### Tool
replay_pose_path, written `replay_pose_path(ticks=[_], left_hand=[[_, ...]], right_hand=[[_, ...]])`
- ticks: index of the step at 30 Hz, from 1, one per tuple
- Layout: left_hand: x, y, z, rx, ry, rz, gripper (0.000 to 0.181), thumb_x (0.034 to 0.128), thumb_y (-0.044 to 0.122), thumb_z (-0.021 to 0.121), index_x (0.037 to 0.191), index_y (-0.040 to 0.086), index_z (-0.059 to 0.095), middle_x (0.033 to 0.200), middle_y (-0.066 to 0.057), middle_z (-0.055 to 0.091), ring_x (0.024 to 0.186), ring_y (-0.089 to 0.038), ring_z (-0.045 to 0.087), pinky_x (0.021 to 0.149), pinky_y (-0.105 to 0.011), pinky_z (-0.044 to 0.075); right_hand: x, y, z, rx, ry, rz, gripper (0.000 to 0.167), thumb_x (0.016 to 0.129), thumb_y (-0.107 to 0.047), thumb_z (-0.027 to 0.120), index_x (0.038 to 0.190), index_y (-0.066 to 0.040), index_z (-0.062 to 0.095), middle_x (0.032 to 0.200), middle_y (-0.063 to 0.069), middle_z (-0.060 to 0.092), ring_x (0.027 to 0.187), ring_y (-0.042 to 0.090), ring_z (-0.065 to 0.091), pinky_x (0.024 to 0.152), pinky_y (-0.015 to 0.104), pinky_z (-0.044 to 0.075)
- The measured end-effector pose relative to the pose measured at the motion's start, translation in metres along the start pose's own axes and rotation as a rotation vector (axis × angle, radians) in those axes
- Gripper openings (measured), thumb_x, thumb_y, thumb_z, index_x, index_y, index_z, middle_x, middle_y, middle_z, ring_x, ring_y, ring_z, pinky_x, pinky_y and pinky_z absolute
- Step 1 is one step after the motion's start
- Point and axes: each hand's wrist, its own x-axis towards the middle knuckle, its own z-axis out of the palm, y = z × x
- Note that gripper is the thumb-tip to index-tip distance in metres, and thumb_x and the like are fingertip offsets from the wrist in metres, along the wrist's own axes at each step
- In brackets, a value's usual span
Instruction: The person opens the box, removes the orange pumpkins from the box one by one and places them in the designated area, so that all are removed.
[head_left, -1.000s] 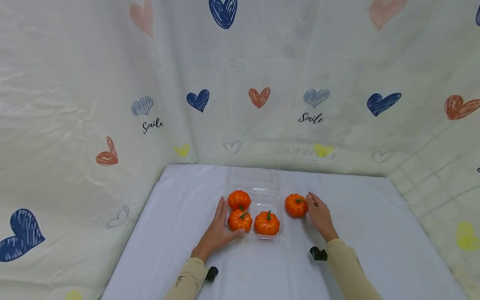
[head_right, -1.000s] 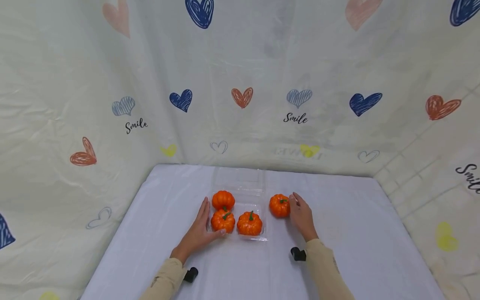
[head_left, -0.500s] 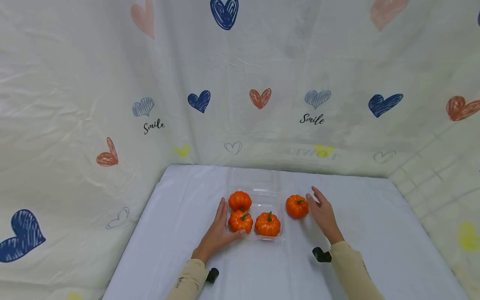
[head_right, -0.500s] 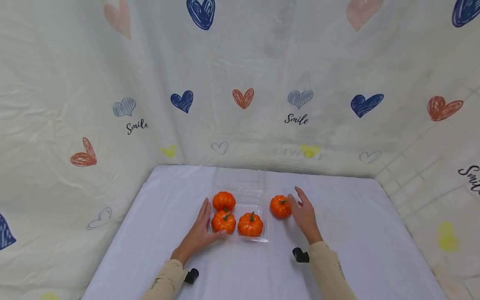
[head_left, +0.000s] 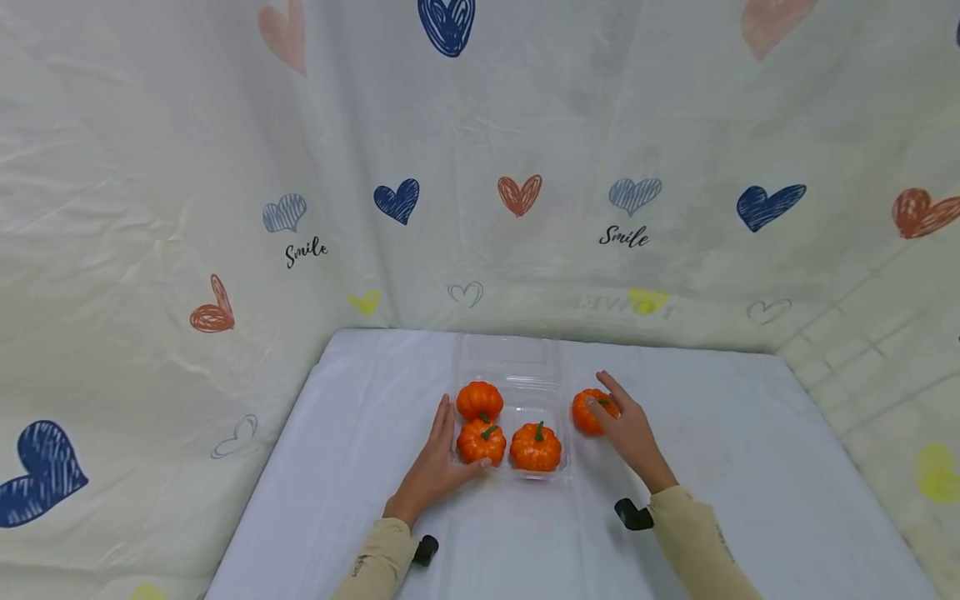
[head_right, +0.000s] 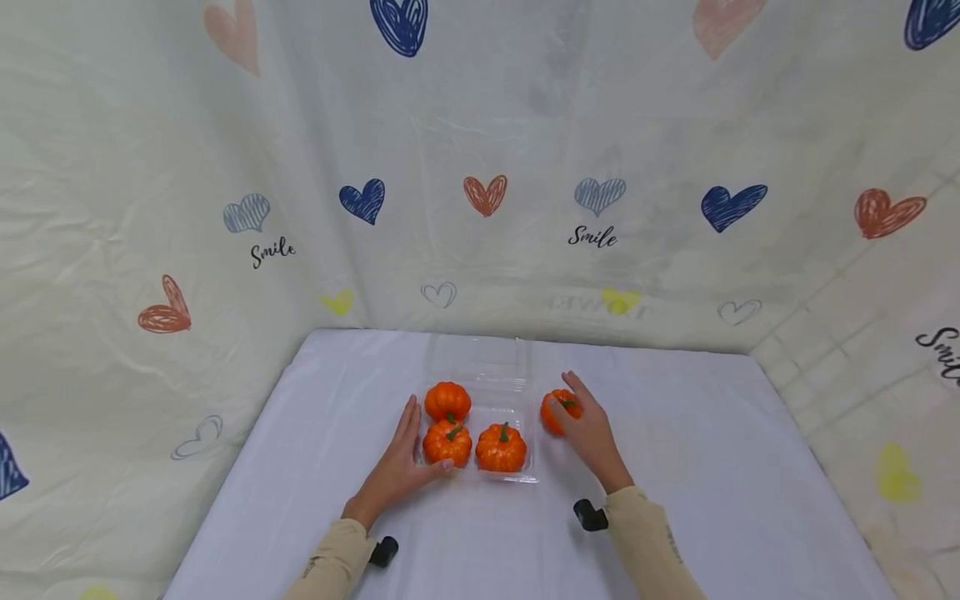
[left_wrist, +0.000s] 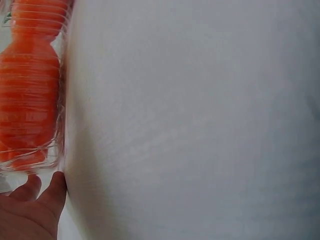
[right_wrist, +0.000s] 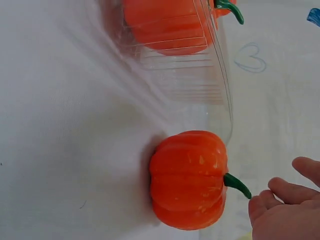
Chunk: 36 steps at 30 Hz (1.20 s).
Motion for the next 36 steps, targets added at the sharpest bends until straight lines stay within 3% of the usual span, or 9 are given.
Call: replay_pose_path(ticks=[4,10,16,26,36], left_hand=[[0.000,0.001,0.000,0.001,-0.004,-0.002,0.126,0.0890,0.066,0.079,0.172,0.004,0.007,0.180,0.004,-0.009,0.163,-0.027,0.011,0.126,-0.055,0.026],[0.000,0.002,-0.001,0.002,0.002,0.007,0.125,0.0896,0.064,0.080,0.172,0.003,0.007,0.180,-0.003,-0.006,0.163,-0.029,0.012,0.126,-0.055,0.027],[0.000,0.001,-0.001,0.004,-0.001,0.008,0.125,0.0897,0.064,0.080,0.172,0.004,0.007,0.180,-0.002,-0.007,0.163,-0.028,0.011,0.126,-0.055,0.026],[0.000,-0.001,0.000,0.010,0.003,0.002,0.126,0.0890,0.067,0.078,0.172,0.004,0.007,0.180,0.000,-0.008,0.163,-0.028,0.012,0.126,-0.055,0.026],[-0.001,0.001,-0.001,0.011,-0.003,0.003,0.126,0.0895,0.066,0.079,0.172,0.005,0.006,0.180,-0.002,-0.007,0.163,-0.029,0.012,0.126,-0.055,0.027]], right_hand=[[-0.002,-0.004,0.002,-0.031,0.015,-0.007,0.068,0.112,-0.032,0.056,0.167,-0.002,0.032,0.174,0.021,0.024,0.156,0.050,0.027,0.122,0.062,0.031],[-0.003,-0.012,0.000,-0.034,0.028,-0.064,0.069,0.112,-0.036,0.058,0.167,-0.001,0.034,0.175,0.021,0.024,0.155,0.051,0.027,0.122,0.064,0.029],[-0.006,-0.018,0.002,-0.001,0.020,-0.140,0.064,0.112,-0.026,0.060,0.165,0.001,0.035,0.174,0.020,0.025,0.157,0.046,0.028,0.124,0.061,0.027],[-0.013,-0.027,0.015,-0.011,-0.033,-0.108,0.069,0.110,-0.036,0.062,0.167,-0.007,0.037,0.172,0.016,0.034,0.156,0.043,0.031,0.121,0.061,0.034],[-0.019,-0.028,0.028,-0.078,-0.120,-0.097,0.070,0.107,-0.041,0.067,0.165,-0.012,0.043,0.169,0.015,0.040,0.154,0.044,0.034,0.115,0.070,0.036]])
